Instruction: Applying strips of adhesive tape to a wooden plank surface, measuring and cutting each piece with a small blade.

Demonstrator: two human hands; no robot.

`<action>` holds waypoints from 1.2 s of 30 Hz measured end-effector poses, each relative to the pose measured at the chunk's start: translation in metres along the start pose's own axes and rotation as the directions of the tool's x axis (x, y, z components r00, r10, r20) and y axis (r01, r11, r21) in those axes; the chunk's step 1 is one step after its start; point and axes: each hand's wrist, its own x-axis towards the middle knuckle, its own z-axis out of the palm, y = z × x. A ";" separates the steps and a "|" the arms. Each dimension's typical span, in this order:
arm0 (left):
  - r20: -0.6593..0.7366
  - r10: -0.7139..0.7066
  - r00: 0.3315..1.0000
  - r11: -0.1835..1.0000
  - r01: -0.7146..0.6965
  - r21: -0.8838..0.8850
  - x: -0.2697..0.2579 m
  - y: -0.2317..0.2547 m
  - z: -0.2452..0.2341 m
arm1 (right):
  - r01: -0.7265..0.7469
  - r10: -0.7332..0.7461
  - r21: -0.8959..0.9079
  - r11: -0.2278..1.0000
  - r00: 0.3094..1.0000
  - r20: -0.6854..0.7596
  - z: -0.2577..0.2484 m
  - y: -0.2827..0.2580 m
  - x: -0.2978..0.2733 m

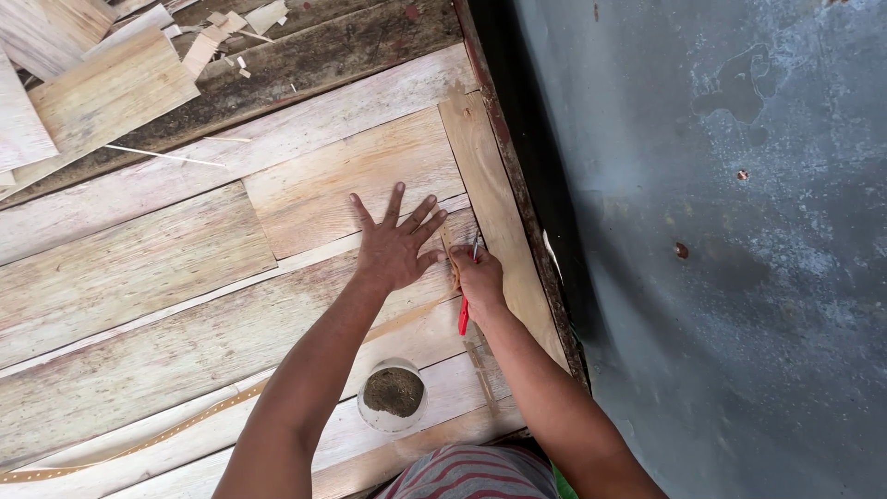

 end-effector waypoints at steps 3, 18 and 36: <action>0.083 0.001 0.997 0.997 -0.008 0.077 0.002 0.000 -0.011 | 0.051 -0.055 -0.117 0.992 0.998 -0.028 -0.007 0.011 0.013; 0.219 0.080 0.972 0.975 -0.122 0.185 -0.013 0.001 -0.038 | 0.464 -0.294 -0.814 0.349 0.879 0.375 -0.034 -0.077 -0.027; 0.235 0.089 0.968 0.980 -0.128 0.153 -0.011 -0.004 -0.033 | 0.661 -0.463 -0.549 -0.511 0.326 0.824 -0.072 -0.044 0.071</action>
